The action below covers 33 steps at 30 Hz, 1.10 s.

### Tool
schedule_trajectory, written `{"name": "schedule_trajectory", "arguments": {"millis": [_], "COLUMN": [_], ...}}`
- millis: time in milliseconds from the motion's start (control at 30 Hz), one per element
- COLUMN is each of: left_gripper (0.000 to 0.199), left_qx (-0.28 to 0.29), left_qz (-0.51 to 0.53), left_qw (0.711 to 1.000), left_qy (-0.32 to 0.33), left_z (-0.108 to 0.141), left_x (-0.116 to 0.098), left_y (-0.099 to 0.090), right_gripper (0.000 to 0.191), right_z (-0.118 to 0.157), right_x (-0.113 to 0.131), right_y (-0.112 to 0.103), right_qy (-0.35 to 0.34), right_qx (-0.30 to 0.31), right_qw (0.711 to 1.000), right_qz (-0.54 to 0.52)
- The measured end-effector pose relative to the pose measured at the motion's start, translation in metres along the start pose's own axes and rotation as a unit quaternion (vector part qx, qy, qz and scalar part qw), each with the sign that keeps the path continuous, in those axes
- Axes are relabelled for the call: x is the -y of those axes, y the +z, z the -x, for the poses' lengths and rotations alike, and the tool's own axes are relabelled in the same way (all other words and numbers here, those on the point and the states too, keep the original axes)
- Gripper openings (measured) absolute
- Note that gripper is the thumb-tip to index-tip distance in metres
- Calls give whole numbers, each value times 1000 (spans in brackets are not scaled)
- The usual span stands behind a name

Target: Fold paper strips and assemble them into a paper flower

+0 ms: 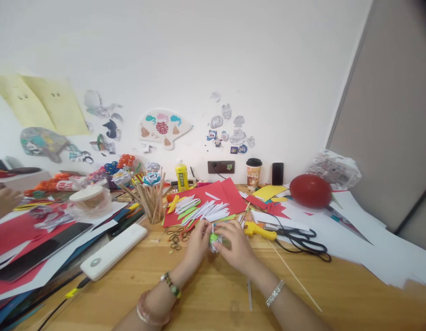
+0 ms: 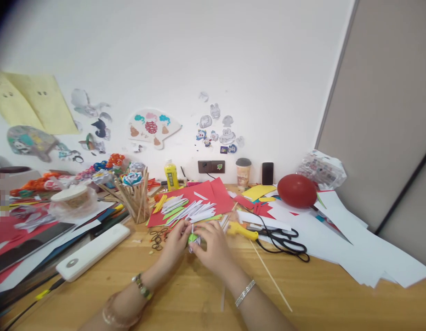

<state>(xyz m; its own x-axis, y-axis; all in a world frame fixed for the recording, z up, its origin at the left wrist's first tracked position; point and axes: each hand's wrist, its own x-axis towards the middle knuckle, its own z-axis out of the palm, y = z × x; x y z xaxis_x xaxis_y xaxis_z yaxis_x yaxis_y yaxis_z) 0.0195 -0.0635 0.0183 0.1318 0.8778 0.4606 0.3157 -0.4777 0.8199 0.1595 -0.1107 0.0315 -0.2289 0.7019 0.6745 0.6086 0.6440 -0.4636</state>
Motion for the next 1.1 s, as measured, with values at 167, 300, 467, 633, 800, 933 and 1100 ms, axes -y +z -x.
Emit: {"name": "schedule_trajectory", "arguments": {"millis": [167, 300, 467, 633, 800, 933, 1100], "left_gripper": [19, 18, 19, 19, 16, 16, 18], "left_qx": [-5, -2, 3, -1, -7, -6, -7], "left_qz": [-13, -8, -3, -3, -8, 0, 19], "left_qw": [1000, 1000, 1000, 1000, 1000, 1000, 999], "left_qy": [-1, 4, -5, -17, -21, -28, -33], "left_z": [1, 3, 2, 0, 1, 1, 0], "left_x": [-2, 0, 0, -2, -2, 0, 4], "left_y": [-1, 0, 0, -2, -2, -3, -2], "right_gripper": [28, 29, 33, 31, 26, 26, 24], "right_z": [0, 2, 3, 2, 2, 1, 0], "right_x": [1, 2, 0, 3, 2, 1, 2], "right_y": [-1, -3, -3, -4, -3, -4, -6], "right_qy": [-16, -60, -95, -68, -63, -72, -77], "right_qx": [7, 21, 23, 34, 52, 60, 71], "right_qw": [1000, 995, 988, 993, 994, 993, 992], "right_qz": [17, 76, 118, 86, 71, 78, 71]}}
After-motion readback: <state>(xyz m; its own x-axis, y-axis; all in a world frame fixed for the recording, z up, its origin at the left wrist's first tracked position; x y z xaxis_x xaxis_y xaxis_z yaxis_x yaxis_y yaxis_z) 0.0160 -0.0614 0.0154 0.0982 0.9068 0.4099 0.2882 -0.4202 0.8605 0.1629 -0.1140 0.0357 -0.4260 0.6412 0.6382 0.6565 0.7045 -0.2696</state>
